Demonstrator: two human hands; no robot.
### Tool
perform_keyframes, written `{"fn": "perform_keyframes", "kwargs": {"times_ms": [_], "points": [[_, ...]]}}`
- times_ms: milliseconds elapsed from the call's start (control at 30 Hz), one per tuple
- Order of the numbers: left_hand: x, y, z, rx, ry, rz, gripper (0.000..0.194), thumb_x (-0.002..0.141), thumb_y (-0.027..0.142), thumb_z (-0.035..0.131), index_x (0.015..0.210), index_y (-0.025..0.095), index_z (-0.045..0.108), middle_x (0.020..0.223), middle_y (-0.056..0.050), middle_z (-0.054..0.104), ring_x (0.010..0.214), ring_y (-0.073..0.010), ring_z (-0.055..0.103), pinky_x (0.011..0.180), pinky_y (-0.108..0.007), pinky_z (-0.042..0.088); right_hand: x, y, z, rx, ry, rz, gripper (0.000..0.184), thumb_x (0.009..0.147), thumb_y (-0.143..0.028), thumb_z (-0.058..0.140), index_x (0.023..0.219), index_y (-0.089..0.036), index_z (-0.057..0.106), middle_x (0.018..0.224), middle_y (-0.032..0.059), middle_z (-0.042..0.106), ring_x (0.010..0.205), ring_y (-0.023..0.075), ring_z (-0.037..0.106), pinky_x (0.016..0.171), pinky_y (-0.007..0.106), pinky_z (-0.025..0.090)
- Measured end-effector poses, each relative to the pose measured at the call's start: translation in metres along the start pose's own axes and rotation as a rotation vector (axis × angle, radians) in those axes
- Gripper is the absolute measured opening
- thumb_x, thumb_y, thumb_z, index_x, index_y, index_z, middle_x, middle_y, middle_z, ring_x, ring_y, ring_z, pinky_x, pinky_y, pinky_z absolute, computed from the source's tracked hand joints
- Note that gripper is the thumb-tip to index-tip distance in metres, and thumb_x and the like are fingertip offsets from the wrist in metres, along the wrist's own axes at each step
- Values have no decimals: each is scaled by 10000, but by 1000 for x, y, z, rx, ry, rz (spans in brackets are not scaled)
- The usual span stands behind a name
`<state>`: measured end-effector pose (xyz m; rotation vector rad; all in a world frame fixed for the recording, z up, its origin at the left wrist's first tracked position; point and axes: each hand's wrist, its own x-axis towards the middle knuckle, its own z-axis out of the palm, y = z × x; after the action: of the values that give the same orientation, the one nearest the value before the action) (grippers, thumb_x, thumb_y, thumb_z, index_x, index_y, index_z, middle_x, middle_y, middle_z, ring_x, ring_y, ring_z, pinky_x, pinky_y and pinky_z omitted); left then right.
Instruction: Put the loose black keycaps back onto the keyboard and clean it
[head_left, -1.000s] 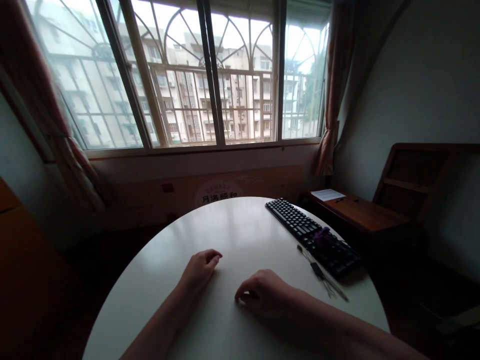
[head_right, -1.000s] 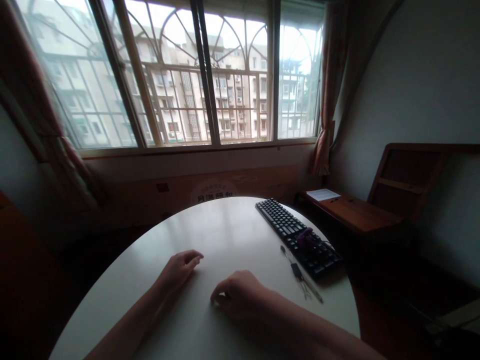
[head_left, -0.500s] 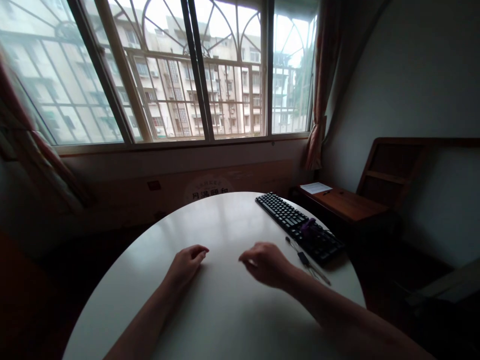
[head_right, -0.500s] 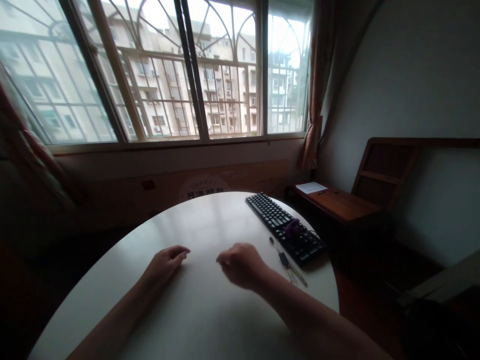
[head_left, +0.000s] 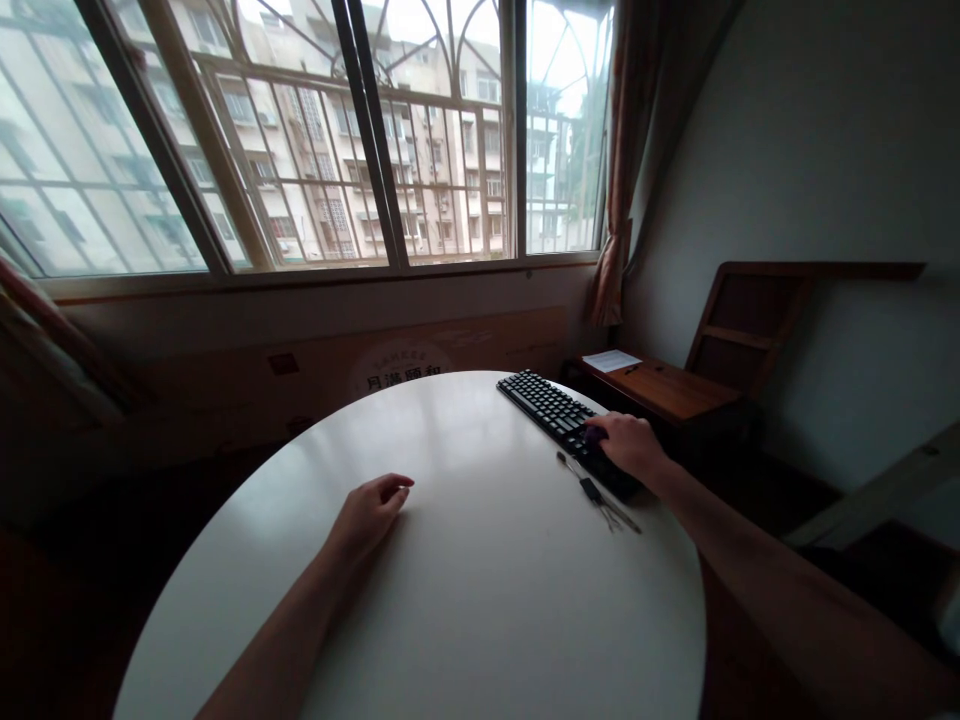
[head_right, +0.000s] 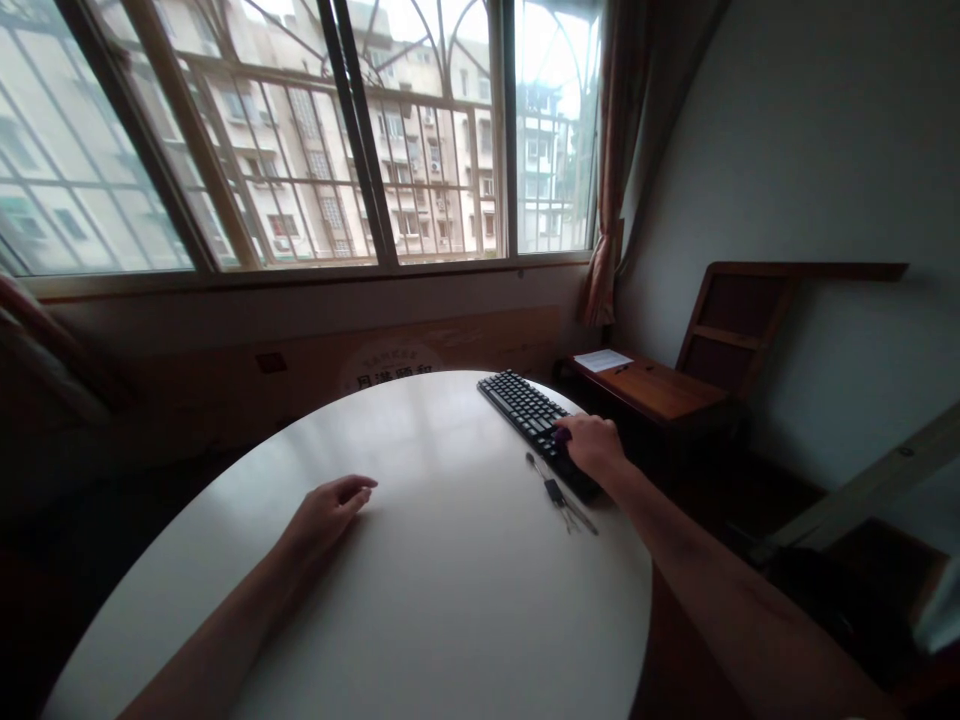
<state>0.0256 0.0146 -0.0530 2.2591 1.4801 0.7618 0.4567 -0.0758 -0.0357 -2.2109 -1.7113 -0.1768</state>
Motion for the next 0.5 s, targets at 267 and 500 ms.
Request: {"fn": "perform_keyframes", "kwargs": {"times_ms": [267, 500], "points": [[-1, 6, -2, -29, -18, -9, 448, 755, 493, 470, 947, 197, 745, 769, -30, 740, 730, -233, 678, 683, -309, 477, -70, -30, 4, 56, 63, -144, 356, 917, -305, 537, 1232, -204, 671, 1130, 87, 668, 1053, 222, 582, 952, 310, 418], [0, 5, -4, -27, -34, 10, 429, 752, 496, 486, 929, 207, 750, 802, -25, 760, 755, -240, 689, 685, -309, 480, -90, -47, 15, -79, -85, -89, 351, 927, -323, 536, 1251, -232, 640, 1068, 111, 672, 983, 253, 583, 780, 309, 432]]}}
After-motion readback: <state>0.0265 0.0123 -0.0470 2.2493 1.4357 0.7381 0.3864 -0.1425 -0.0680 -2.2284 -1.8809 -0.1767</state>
